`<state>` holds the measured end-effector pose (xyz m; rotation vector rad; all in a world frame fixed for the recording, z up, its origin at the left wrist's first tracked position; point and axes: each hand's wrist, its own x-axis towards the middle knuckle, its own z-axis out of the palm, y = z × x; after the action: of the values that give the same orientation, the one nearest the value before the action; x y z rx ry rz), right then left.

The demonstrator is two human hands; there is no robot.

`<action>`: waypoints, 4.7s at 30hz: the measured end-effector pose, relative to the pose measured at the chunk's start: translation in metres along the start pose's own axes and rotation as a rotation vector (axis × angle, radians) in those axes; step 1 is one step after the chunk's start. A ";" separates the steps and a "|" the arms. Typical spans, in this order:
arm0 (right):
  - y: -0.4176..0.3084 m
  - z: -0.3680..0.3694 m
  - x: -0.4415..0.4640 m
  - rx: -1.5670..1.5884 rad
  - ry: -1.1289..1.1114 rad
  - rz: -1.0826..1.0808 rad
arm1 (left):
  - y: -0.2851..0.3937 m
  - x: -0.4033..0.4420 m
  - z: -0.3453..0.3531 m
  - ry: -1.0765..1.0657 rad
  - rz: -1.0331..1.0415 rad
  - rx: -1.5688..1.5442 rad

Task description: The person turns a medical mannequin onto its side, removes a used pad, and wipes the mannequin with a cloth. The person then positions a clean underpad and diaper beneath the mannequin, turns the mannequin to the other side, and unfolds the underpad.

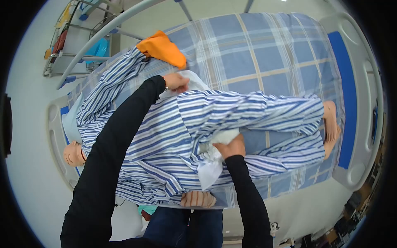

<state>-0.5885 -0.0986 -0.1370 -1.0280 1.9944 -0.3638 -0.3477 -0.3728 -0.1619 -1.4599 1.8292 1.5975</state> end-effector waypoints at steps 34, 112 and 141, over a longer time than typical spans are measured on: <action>-0.026 0.035 -0.022 -0.430 -0.347 -0.515 | -0.014 -0.301 0.142 0.466 0.499 -0.555; -0.274 0.269 -0.277 -0.609 -0.322 -0.509 | -0.131 -0.383 0.435 0.790 0.311 0.345; -0.226 0.290 -0.265 -0.653 -0.076 -0.654 | -0.270 -0.421 0.044 1.398 0.418 -0.783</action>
<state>-0.1579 -0.0006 -0.0362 -2.0787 1.6859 0.0092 0.0404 -0.0956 -0.0054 -3.3329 2.2780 1.6562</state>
